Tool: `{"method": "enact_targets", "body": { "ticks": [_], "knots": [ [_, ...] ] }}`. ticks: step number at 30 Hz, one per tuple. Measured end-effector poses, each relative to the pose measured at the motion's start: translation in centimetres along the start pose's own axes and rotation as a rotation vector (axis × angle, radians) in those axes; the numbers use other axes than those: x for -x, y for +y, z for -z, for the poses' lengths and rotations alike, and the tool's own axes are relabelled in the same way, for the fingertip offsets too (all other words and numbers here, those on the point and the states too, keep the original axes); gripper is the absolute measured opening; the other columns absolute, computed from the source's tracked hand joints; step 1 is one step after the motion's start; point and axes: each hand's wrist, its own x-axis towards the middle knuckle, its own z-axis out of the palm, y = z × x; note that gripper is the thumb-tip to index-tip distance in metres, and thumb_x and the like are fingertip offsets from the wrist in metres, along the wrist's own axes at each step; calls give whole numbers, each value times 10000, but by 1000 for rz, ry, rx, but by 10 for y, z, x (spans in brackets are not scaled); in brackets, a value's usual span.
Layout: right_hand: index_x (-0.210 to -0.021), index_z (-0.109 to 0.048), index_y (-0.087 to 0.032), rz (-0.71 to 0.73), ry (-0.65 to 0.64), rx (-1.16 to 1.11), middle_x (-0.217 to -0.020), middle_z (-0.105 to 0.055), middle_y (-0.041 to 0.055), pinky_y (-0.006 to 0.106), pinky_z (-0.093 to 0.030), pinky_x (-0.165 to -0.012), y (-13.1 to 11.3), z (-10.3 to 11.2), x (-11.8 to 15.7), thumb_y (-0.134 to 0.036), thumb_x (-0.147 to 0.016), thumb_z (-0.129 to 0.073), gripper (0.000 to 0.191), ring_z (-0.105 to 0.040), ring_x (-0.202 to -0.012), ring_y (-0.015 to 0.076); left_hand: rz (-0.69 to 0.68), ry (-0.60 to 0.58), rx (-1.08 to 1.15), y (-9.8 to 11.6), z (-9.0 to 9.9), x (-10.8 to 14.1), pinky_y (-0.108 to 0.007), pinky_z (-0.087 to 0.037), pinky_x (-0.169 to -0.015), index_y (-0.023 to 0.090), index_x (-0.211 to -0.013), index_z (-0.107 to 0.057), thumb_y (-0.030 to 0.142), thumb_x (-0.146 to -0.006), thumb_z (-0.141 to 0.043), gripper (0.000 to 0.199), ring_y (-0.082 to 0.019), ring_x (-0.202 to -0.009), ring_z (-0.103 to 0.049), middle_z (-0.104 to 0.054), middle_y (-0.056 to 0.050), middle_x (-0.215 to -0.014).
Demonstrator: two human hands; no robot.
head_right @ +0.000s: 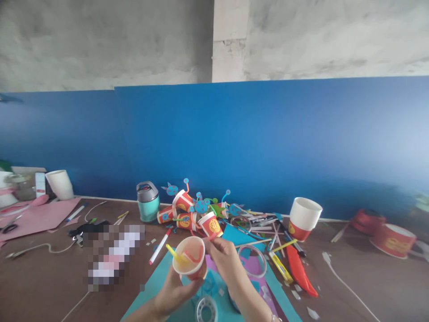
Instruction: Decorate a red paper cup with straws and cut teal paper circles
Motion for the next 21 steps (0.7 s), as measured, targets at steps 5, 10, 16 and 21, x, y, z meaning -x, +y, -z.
{"method": "enact_targets", "body": {
  "ticks": [5,10,16,21],
  "knots": [
    [-668,-627,-151,57,56,51,-590,-575,-8,250,-415,-576,8,-6,2,-567,-773,-630,429,-534,-623,167,-55,44,20,1,-1,-2,-315,-520,-691,183,-1037,-596,361,-654,-798,468,-178,-730,-569,-646,-31,-873],
    [-630,-515,-192,66,133,59,-556,-524,-25,244,-402,-534,13,-7,1,-610,-770,-601,449,-492,-565,146,-123,74,-85,-13,0,-1,-384,-505,-894,194,-1165,-551,230,-705,-725,493,-242,-968,-598,-603,-66,-1085],
    [-690,-515,-217,39,281,-36,-579,-576,-20,249,-431,-515,16,7,-7,-703,-733,-575,492,-541,-543,158,-248,15,-171,-13,-1,0,-412,-465,-972,224,-1264,-525,145,-728,-665,559,-263,-1064,-583,-590,-75,-1172],
    [-697,-532,-214,-51,175,-92,-524,-585,-25,265,-469,-498,6,12,-8,-726,-674,-614,519,-571,-477,163,-203,2,-192,-10,-2,0,-435,-457,-988,193,-1209,-557,172,-719,-688,508,-267,-1040,-589,-621,-80,-1103]
  ]
}}
